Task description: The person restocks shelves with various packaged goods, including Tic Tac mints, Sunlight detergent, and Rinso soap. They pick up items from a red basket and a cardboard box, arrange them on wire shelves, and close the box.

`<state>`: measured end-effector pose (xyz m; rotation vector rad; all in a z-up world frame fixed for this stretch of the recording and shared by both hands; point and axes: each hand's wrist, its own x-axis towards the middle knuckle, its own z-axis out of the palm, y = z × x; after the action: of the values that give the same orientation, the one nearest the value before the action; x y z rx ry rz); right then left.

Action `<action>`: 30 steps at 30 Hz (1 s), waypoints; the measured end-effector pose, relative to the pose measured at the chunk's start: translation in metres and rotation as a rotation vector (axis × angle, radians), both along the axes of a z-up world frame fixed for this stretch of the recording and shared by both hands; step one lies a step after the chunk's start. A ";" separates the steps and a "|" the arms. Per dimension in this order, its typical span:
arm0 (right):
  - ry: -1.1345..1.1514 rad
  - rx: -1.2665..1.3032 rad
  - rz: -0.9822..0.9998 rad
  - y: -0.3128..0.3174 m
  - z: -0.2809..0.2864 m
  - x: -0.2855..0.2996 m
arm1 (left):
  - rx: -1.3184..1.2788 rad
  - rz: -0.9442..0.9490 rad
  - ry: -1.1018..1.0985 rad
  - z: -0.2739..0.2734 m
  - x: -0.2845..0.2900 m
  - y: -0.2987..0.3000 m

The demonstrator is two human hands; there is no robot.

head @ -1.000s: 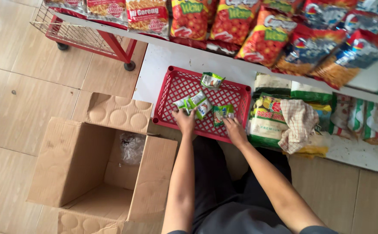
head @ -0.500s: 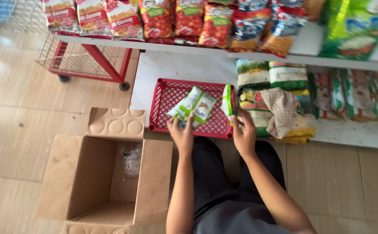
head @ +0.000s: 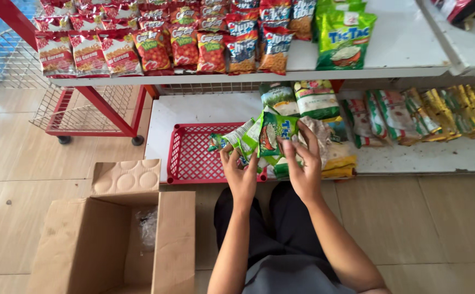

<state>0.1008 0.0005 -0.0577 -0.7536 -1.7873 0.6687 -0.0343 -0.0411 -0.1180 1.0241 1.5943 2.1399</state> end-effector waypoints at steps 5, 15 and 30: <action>-0.115 0.229 -0.133 -0.002 0.012 0.021 | 0.037 -0.049 -0.033 0.019 0.019 -0.004; 0.347 -0.196 0.157 0.016 0.016 0.045 | 0.103 -0.196 -0.038 0.041 0.047 0.000; 0.323 -0.226 0.159 0.023 0.017 0.050 | -0.054 -0.290 -0.033 0.046 0.049 0.012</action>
<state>0.1508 0.0235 -0.0412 -0.6149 -1.4990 1.0501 0.0151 -0.0292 -0.0716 1.1200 1.3842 1.9012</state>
